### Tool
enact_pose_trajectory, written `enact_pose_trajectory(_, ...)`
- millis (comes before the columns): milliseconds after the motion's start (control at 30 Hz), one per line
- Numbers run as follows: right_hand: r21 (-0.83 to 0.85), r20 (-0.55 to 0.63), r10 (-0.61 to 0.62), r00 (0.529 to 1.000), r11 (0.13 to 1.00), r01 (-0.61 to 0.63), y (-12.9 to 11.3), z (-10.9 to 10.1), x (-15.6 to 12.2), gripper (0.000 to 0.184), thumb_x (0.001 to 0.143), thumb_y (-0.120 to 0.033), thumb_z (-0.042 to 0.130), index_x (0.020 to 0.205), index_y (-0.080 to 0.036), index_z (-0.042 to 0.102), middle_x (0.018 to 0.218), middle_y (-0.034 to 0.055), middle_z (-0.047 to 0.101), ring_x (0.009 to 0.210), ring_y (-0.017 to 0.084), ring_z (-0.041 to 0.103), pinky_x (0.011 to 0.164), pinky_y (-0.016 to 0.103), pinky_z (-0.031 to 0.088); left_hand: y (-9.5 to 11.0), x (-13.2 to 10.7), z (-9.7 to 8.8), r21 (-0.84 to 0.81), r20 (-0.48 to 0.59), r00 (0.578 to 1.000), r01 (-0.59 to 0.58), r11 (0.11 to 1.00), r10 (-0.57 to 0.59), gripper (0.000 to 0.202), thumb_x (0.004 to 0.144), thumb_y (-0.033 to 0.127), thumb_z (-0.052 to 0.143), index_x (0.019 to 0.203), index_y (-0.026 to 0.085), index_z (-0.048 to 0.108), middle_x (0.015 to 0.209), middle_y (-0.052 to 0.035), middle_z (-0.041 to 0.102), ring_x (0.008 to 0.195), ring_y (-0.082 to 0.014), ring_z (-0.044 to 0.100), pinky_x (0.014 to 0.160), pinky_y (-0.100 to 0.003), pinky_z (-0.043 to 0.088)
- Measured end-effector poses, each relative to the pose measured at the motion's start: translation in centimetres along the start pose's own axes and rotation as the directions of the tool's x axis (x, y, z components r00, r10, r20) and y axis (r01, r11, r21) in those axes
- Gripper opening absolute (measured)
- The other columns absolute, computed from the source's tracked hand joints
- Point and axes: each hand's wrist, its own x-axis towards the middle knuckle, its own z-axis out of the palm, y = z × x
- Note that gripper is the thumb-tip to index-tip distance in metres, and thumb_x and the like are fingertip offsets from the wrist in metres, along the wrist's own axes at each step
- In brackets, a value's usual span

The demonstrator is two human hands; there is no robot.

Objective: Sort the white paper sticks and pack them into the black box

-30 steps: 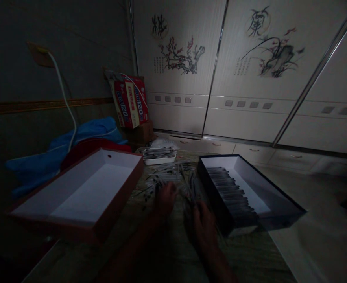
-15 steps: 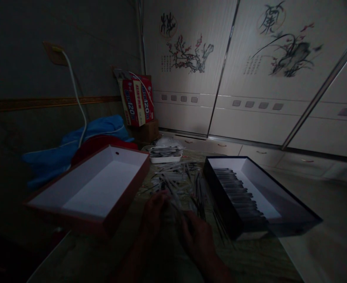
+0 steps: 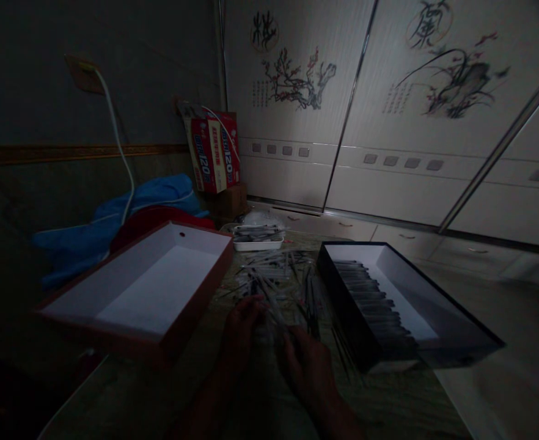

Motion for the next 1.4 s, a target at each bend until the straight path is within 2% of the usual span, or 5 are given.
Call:
enact_pose_trajectory(433, -0.089, 0.054, -0.012, 0.998, 0.996, 0.017, -0.3, -0.2, 0.0, 0.026, 0.091, -0.027, 0.036, 0.085, -0.019, 0.059, 0.068, 0.0025, 0.066, 0.059, 0.013, 0.063, 0.051, 0.019, 0.032, 0.1, -0.1, 0.1, 0.119, 0.036, 0.999, -0.023, 0.993, 0.019, 0.024, 0.067, 0.033, 0.065, 0.084, 0.016, 0.068, 0.071, -0.0023, 0.069, 0.062, -0.0136, 0.058, 0.059, -0.023, 0.046)
enact_pose_trajectory(733, -0.361, 0.011, -0.177, 0.984, 0.917, 0.169, 0.2, 1.1, -0.3, 0.023, 0.091, -0.025, 0.035, 0.078, -0.019, 0.053, 0.055, -0.0004, 0.061, 0.046, 0.011, 0.056, 0.046, 0.023, 0.021, -0.1, -0.2, 0.3, -0.206, 0.128, 0.983, 0.155, 0.966, -0.131, 0.023, 0.063, 0.033, 0.071, 0.074, 0.014, 0.069, 0.072, -0.0040, 0.066, 0.066, -0.0136, 0.058, 0.061, -0.022, 0.047)
enact_pose_trajectory(967, -0.403, -0.058, -0.255, 0.965, 0.891, 0.210, 0.3, 1.4, -0.6, 0.023, 0.090, -0.024, 0.037, 0.075, -0.019, 0.053, 0.054, -0.0001, 0.057, 0.047, 0.011, 0.053, 0.047, 0.023, 0.022, -0.5, -0.2, 0.0, -0.189, 0.227, 0.964, 0.183, 0.965, -0.138, 0.025, 0.067, 0.038, 0.068, 0.072, 0.014, 0.069, 0.070, -0.0041, 0.065, 0.066, -0.0134, 0.057, 0.063, -0.022, 0.047)
enact_pose_trajectory(1233, 0.167, -0.029, 0.022, 0.999, 0.986, -0.017, -0.3, 1.9, -0.8, 0.031, 0.092, -0.032, 0.035, 0.077, -0.017, 0.058, 0.061, 0.0005, 0.059, 0.053, 0.011, 0.054, 0.049, 0.019, 0.032, -1.5, -0.3, 0.0, -0.203, 0.254, 0.958, 0.189, 0.961, -0.134, 0.023, 0.074, 0.038, 0.062, 0.074, 0.015, 0.067, 0.073, -0.0038, 0.065, 0.067, -0.0130, 0.058, 0.062, -0.023, 0.046)
enact_pose_trajectory(1400, 0.652, 0.096, 0.286, 0.953, 0.706, -0.278, -0.4, 2.5, -0.4, 0.040, 0.082, -0.051, 0.046, 0.061, -0.016, 0.051, 0.056, -0.0031, 0.046, 0.052, 0.009, 0.042, 0.047, 0.019, 0.032, -0.9, -0.7, 0.5, -0.183, 0.251, 0.958, 0.189, 0.965, -0.141, 0.027, 0.073, 0.041, 0.062, 0.074, 0.014, 0.067, 0.070, -0.0042, 0.064, 0.062, -0.0128, 0.058, 0.056, -0.023, 0.045)
